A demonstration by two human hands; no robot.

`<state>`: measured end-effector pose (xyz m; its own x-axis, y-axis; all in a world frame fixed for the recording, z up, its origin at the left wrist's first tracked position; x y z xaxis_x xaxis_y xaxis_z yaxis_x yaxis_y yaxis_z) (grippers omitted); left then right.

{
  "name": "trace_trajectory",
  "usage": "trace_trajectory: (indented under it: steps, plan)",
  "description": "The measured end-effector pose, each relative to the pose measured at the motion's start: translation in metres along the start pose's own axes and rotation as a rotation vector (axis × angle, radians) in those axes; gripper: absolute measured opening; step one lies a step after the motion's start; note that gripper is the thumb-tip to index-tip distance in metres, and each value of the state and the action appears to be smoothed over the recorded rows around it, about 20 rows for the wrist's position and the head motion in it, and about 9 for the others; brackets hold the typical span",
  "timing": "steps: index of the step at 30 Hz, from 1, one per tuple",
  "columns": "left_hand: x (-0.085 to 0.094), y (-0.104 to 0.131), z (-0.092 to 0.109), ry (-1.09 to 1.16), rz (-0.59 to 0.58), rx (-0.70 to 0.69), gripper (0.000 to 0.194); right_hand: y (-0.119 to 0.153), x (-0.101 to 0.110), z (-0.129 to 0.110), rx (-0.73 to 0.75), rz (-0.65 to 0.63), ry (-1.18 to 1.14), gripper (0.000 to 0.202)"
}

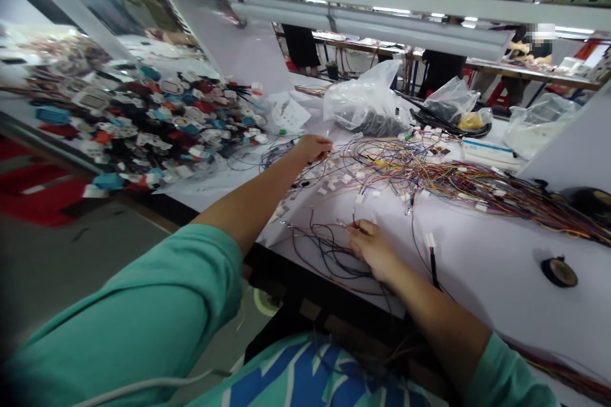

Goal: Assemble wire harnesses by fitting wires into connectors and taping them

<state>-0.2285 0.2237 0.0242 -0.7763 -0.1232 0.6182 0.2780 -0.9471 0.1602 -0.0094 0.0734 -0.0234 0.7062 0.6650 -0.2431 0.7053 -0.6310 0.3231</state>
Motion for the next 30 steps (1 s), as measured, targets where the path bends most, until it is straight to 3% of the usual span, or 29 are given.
trace_trajectory:
  steps: [5,12,16,19,23,27,30]
  plan:
    - [0.007,0.017,-0.006,0.193,0.05,0.026,0.021,0.001,0.002,-0.002,-0.001,0.028,-0.032,0.016]
    - [0.016,0.031,0.003,0.423,0.104,-0.098,0.029,0.002,0.001,-0.003,0.001,0.026,-0.071,0.02]
    - [0.014,0.047,0.011,0.723,0.069,-0.181,0.02,0.002,0.003,-0.005,0.027,0.032,-0.125,0.022]
    - [-0.005,0.075,0.015,0.859,-0.1,-0.139,0.018,0.002,0.006,-0.005,0.042,0.035,-0.177,0.022]
    - [-0.038,0.131,0.007,0.933,-0.297,-0.012,0.021,0.004,0.007,-0.007,0.061,0.049,-0.188,0.022]
    - [-0.063,0.182,-0.013,1.098,-0.371,0.115,0.018,0.006,0.006,-0.008,0.092,0.091,-0.138,0.02]
    - [-0.08,0.205,-0.022,1.226,-0.418,0.138,0.012,0.008,0.006,-0.009,0.128,0.117,-0.075,0.018]
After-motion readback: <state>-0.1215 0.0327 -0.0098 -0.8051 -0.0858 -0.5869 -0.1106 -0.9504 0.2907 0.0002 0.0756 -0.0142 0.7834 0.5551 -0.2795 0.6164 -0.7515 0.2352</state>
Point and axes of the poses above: each hand's wrist, its own y-axis away from the middle knuckle, its own x-axis out of the back of the hand, z = x × y, the point moved 7 cm from there along -y, towards the middle knuckle, and after that the axes turned 10 degrees about -z, right-handed, at the moved point
